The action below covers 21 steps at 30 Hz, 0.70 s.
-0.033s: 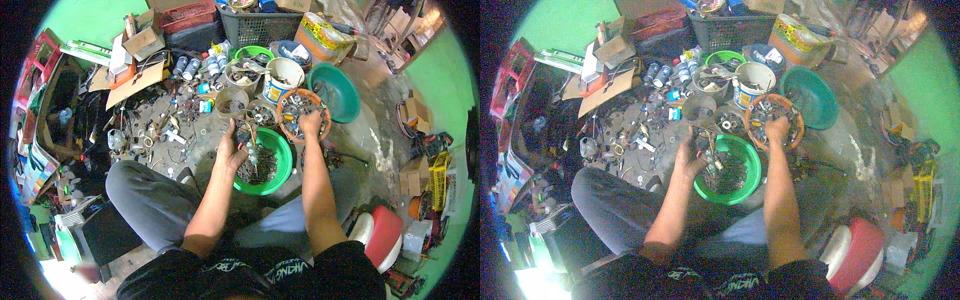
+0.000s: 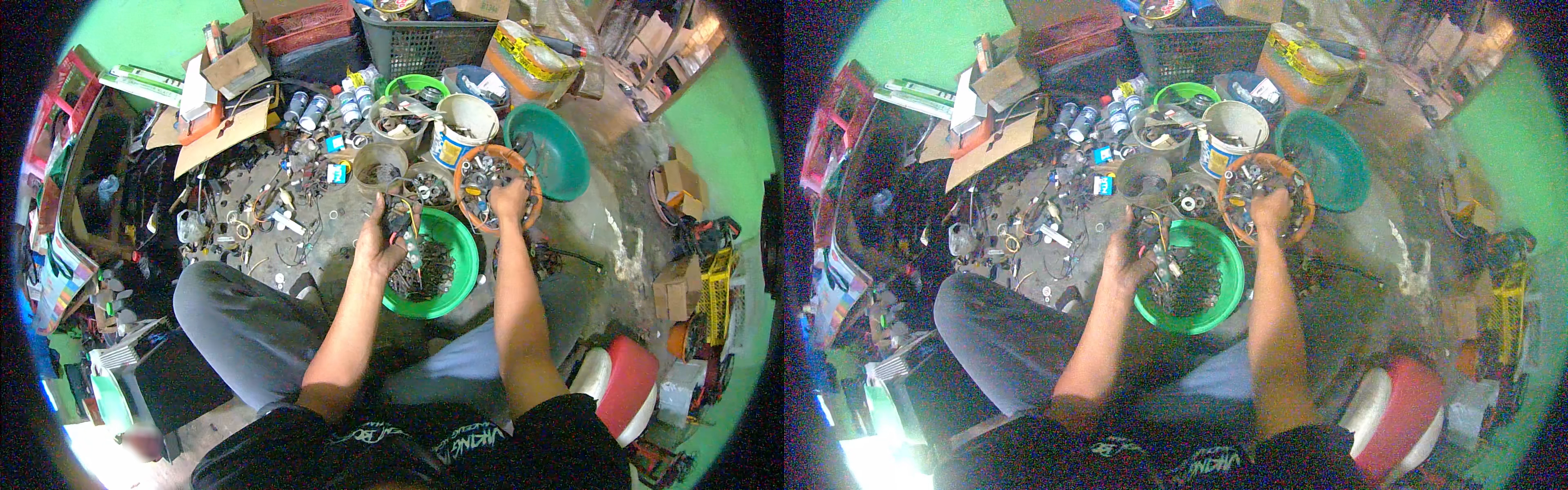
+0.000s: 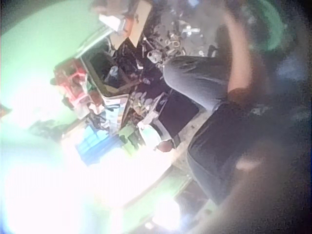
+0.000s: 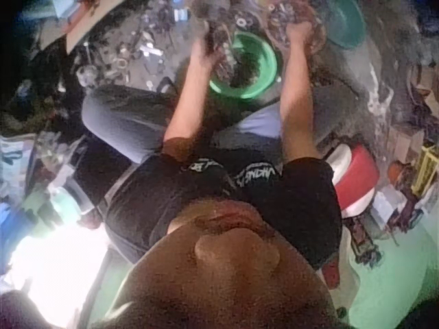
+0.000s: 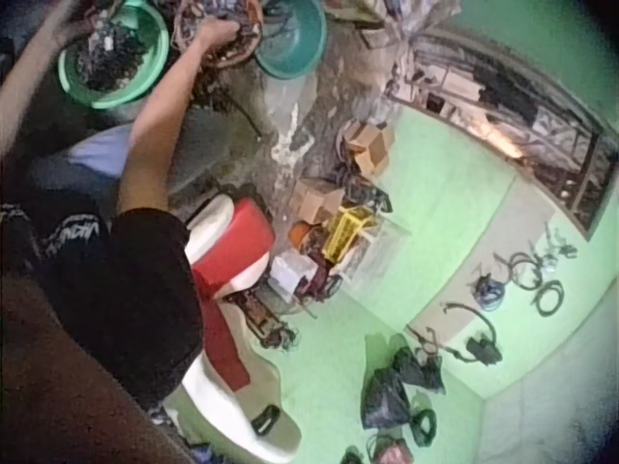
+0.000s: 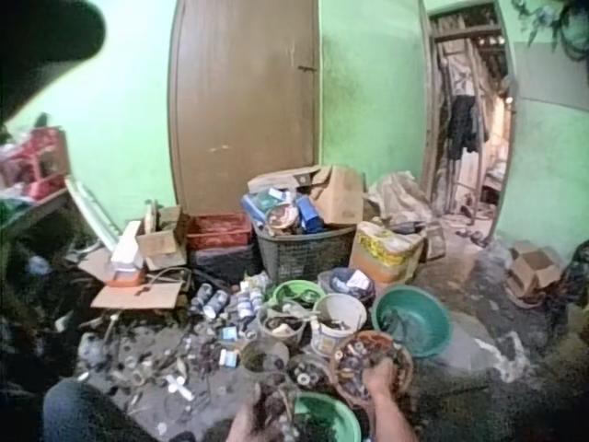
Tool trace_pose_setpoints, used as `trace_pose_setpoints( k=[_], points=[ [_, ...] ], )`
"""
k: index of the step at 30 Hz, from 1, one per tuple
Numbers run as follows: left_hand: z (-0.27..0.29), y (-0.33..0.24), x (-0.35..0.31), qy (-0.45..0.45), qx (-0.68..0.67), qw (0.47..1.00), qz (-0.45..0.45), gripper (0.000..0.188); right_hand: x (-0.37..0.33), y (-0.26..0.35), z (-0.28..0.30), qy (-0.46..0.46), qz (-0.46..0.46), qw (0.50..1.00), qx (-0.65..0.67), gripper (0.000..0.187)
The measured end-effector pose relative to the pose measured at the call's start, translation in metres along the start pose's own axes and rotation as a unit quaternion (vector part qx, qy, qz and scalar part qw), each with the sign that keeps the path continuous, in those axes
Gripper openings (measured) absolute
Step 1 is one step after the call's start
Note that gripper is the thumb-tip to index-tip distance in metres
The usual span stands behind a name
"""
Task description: The person sits on the floor and assembles small mechanical parts, including a cylindrical component with wires and a small white plastic piece. They pick up parts from the floor and green bowls, connect wires, and place assembled pieces into a bowl.
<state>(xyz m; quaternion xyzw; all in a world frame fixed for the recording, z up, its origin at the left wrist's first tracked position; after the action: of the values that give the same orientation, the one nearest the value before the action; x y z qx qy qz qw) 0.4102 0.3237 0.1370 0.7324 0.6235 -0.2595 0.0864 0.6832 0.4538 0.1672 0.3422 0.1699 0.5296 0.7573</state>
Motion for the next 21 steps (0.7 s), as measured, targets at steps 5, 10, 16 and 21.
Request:
trace_pose_setpoints(
  k=[5, 10, 16, 21],
  points=[
    [-0.010, 0.012, 0.005, 0.026, 0.011, 0.999, 0.016, 0.037, 0.023, 0.021, 0.018, 0.001, 0.133, 0.987, 0.090, 0.035],
    [0.002, 0.003, 0.005, 0.010, -0.019, 1.000, 0.002, 0.039, -0.039, 0.138, 0.033, 0.222, 0.203, 0.918, 0.258, 0.022],
    [-0.006, 0.012, 0.008, 0.043, -0.046, 0.998, 0.025, 0.039, -0.117, 0.181, 0.015, 0.445, 0.267, 0.828, 0.211, 0.024],
    [-0.001, 0.017, 0.011, 0.045, -0.020, 0.999, 0.020, 0.036, -0.132, 0.178, -0.008, 0.363, 0.314, 0.865, 0.142, 0.031]
  ],
)
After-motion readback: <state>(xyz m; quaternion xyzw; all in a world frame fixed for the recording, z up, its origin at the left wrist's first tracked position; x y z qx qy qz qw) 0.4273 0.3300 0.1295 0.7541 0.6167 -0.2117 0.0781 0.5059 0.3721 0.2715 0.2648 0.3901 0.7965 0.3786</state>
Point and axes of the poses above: each hand's wrist, its own x-axis towards the middle knuckle, its own z-axis out of the back of the hand, y = z × x, the point moved 10 cm from there along x, towards the middle knuckle, and after that the axes turned 2 degrees about z, right-handed, at the moved point
